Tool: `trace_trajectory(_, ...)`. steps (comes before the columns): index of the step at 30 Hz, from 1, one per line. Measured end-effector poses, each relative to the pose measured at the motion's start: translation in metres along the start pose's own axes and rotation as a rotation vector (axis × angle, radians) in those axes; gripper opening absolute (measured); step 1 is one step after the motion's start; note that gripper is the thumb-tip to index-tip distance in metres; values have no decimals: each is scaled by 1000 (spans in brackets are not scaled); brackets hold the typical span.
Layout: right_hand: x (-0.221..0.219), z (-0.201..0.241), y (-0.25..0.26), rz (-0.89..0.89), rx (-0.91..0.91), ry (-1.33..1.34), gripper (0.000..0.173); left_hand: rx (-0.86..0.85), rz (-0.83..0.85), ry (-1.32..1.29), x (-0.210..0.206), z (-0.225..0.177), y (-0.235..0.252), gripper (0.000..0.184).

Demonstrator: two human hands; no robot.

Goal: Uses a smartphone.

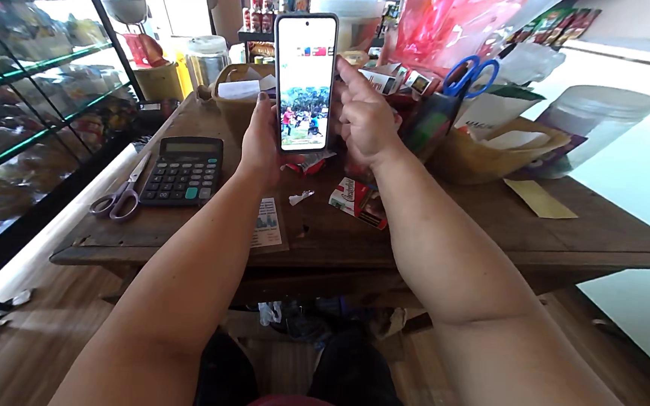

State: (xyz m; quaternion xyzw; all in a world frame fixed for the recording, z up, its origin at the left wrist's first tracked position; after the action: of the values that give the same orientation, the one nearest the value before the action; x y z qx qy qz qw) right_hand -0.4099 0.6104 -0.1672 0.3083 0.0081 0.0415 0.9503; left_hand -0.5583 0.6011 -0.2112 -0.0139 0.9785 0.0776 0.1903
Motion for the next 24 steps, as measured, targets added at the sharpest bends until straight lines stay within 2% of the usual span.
trace_trajectory(24, -1, 2, -2, 4, 0, -2, 75, 9, -21, -5, 1, 1, 0, 72)
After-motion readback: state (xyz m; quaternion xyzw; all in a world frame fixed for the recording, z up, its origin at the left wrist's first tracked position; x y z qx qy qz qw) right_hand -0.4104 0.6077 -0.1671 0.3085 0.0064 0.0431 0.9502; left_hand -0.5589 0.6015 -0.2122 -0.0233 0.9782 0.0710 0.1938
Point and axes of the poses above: each hand's wrist, its own y-axis towards the middle knuckle, its own x-axis out of the back of the hand, z = x × y, the point moved 6 cm from there along y, towards the middle knuckle, and after that the axes turned 12 degrees about -z, right-handed, at the moved point
